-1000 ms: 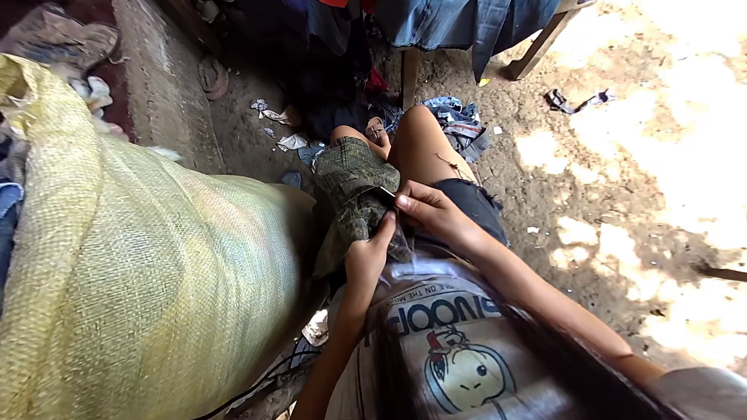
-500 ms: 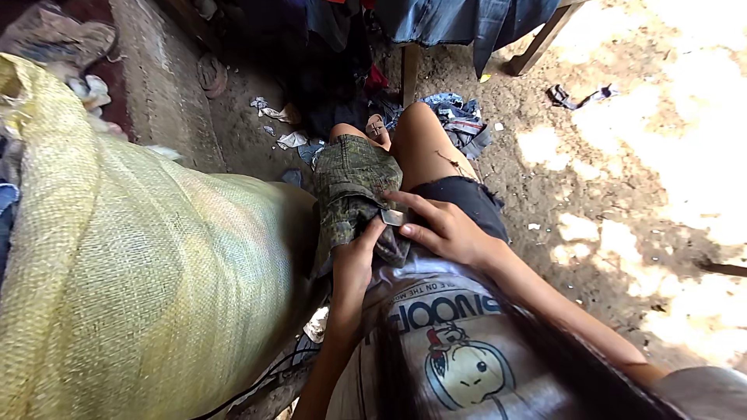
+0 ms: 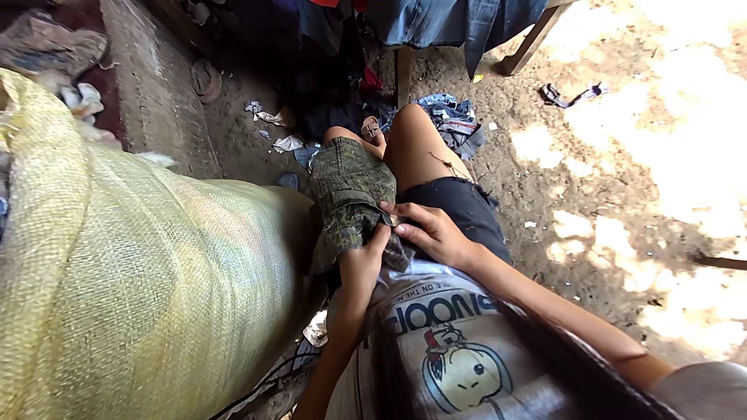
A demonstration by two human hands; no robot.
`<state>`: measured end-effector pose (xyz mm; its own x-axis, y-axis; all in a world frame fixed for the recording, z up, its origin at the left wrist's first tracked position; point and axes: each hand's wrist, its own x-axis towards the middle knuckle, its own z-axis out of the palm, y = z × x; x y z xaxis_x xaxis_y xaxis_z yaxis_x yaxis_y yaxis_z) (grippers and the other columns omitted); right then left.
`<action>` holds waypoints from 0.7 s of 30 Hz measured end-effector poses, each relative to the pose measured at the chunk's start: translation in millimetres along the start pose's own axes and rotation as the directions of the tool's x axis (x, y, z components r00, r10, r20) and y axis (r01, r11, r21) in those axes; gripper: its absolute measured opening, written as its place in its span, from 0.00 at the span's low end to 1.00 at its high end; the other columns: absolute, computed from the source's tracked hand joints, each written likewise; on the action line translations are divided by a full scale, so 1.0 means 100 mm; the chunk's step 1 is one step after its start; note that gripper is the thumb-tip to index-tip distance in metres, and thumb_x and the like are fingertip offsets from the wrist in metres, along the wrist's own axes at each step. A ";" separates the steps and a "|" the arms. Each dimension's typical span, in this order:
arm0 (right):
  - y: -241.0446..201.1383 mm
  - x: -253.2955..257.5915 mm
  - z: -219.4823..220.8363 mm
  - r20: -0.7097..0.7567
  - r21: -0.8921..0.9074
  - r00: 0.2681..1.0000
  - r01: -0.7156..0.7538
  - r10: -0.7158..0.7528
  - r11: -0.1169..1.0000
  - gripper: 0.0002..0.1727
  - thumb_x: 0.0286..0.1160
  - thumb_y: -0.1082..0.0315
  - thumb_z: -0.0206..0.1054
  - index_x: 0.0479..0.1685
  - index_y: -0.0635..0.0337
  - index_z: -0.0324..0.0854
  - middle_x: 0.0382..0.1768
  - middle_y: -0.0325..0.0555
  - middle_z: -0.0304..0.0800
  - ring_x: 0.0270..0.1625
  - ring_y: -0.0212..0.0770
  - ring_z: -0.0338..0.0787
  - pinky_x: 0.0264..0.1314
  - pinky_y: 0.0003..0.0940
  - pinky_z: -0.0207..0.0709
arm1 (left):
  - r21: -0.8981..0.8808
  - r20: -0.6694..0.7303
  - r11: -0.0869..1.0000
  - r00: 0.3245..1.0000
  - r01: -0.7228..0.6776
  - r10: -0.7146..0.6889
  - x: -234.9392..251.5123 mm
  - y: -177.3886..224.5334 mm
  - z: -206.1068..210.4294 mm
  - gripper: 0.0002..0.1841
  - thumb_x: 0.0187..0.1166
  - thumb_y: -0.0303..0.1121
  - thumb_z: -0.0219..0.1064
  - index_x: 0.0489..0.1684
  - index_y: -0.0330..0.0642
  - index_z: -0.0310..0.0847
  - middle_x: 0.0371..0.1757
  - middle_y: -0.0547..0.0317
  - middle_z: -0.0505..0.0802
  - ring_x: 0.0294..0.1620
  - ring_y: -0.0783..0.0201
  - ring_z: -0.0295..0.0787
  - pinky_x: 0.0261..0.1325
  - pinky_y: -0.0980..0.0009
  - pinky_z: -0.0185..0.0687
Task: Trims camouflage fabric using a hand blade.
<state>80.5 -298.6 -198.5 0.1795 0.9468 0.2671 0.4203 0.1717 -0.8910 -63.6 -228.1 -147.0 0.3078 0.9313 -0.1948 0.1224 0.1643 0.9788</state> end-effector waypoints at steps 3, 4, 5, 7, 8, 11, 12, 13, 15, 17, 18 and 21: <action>-0.03 0.00 0.03 -0.035 0.029 0.998 -0.051 0.052 0.998 0.23 0.89 0.51 0.56 0.67 0.58 0.85 0.58 0.45 0.93 0.57 0.33 0.91 0.60 0.40 0.83 | 0.028 0.007 0.999 0.999 -0.036 0.036 -0.01 0.00 0.03 0.17 0.62 0.20 0.74 0.52 0.35 0.84 0.41 0.67 0.92 0.47 0.81 0.89 0.56 0.79 0.86; -0.04 0.01 0.04 -0.039 0.036 0.997 -0.068 0.070 0.997 0.23 0.89 0.51 0.56 0.67 0.57 0.85 0.58 0.44 0.93 0.57 0.33 0.91 0.60 0.40 0.83 | 0.032 0.007 0.999 0.999 -0.039 0.039 -0.01 0.00 0.03 0.17 0.63 0.20 0.74 0.52 0.35 0.84 0.41 0.67 0.93 0.47 0.81 0.89 0.57 0.79 0.86; -0.05 0.01 0.05 -0.039 0.039 0.996 -0.081 0.083 0.996 0.23 0.89 0.51 0.56 0.67 0.57 0.85 0.59 0.43 0.93 0.59 0.33 0.91 0.61 0.40 0.83 | 0.035 0.005 0.999 0.999 -0.038 0.038 -0.01 0.00 0.03 0.17 0.64 0.20 0.74 0.52 0.35 0.84 0.41 0.67 0.92 0.47 0.81 0.89 0.57 0.78 0.86; -0.06 0.03 0.06 -0.044 0.049 0.993 -0.106 0.108 0.993 0.22 0.88 0.51 0.57 0.64 0.57 0.85 0.59 0.43 0.93 0.60 0.32 0.90 0.60 0.41 0.82 | 0.034 -0.001 0.999 1.000 -0.031 0.031 0.01 -0.01 0.03 0.16 0.65 0.20 0.75 0.51 0.35 0.84 0.41 0.66 0.92 0.47 0.80 0.89 0.57 0.78 0.86; -0.06 0.05 0.06 -0.045 0.063 0.992 -0.118 0.121 0.991 0.21 0.88 0.52 0.58 0.62 0.57 0.86 0.58 0.42 0.93 0.59 0.31 0.90 0.60 0.40 0.82 | 0.031 -0.003 0.999 1.000 -0.021 0.021 0.02 -0.03 0.04 0.16 0.65 0.20 0.75 0.52 0.35 0.84 0.42 0.66 0.93 0.48 0.80 0.89 0.57 0.78 0.86; -0.07 0.15 0.04 -0.017 0.197 0.980 -0.192 0.199 0.961 0.12 0.85 0.58 0.61 0.48 0.56 0.84 0.45 0.34 0.91 0.46 0.22 0.87 0.51 0.27 0.81 | 0.012 0.000 1.000 1.000 0.018 -0.018 0.04 -0.13 0.06 0.18 0.65 0.20 0.76 0.54 0.33 0.83 0.44 0.62 0.92 0.50 0.78 0.89 0.60 0.75 0.86; -0.06 0.19 0.03 0.016 0.283 0.971 -0.232 0.237 0.931 0.09 0.85 0.60 0.61 0.42 0.55 0.82 0.35 0.31 0.85 0.37 0.20 0.83 0.42 0.22 0.78 | 0.008 0.005 0.999 0.999 0.035 -0.035 0.04 -0.16 0.07 0.18 0.66 0.21 0.76 0.55 0.32 0.82 0.45 0.60 0.92 0.51 0.77 0.89 0.60 0.75 0.86; -0.07 0.23 0.01 0.064 0.383 0.957 -0.285 0.283 0.879 0.09 0.85 0.62 0.60 0.37 0.53 0.79 0.27 0.29 0.78 0.29 0.20 0.76 0.33 0.18 0.71 | 0.004 0.012 0.998 0.998 0.058 -0.058 0.04 -0.16 0.08 0.19 0.66 0.21 0.77 0.56 0.32 0.82 0.46 0.59 0.93 0.51 0.76 0.89 0.61 0.74 0.86; -0.07 0.28 -0.07 0.218 0.566 0.905 -0.422 0.365 0.708 0.11 0.86 0.59 0.56 0.32 0.46 0.72 0.14 0.26 0.66 0.15 0.19 0.63 0.18 0.16 0.55 | 0.009 0.022 0.991 0.990 0.136 -0.137 0.05 -0.11 0.06 0.18 0.67 0.24 0.78 0.55 0.34 0.84 0.45 0.59 0.94 0.51 0.74 0.90 0.61 0.72 0.86; -0.08 0.32 -0.15 0.372 0.629 0.845 -0.534 0.384 0.566 0.12 0.88 0.55 0.53 0.33 0.44 0.70 0.12 0.26 0.64 0.12 0.19 0.60 0.15 0.15 0.51 | 0.018 0.024 0.975 0.974 0.224 -0.224 0.06 -0.04 0.02 0.16 0.68 0.26 0.79 0.53 0.35 0.86 0.44 0.59 0.94 0.50 0.72 0.91 0.60 0.69 0.87; -0.08 0.33 -0.17 0.413 0.639 0.824 -0.565 0.387 0.522 0.13 0.88 0.53 0.52 0.34 0.44 0.70 0.13 0.26 0.65 0.12 0.19 0.61 0.14 0.14 0.52 | 0.015 0.027 0.970 0.970 0.242 -0.242 0.07 -0.02 0.01 0.16 0.68 0.25 0.79 0.53 0.35 0.85 0.43 0.59 0.94 0.50 0.72 0.91 0.60 0.69 0.87; -0.09 0.34 -0.20 0.466 0.662 0.798 -0.601 0.381 0.448 0.14 0.89 0.49 0.51 0.37 0.44 0.69 0.14 0.27 0.68 0.12 0.18 0.63 0.13 0.12 0.54 | -0.021 0.044 0.977 0.976 0.212 -0.211 0.09 0.01 -0.01 0.17 0.66 0.21 0.78 0.53 0.35 0.84 0.43 0.60 0.94 0.49 0.74 0.91 0.60 0.71 0.87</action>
<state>100.7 -273.3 -173.8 -0.1112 0.9483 -0.2974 -0.5086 -0.3114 -0.8027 -61.8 -219.5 -147.8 0.3166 0.8603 -0.3995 0.1653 0.3647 0.9163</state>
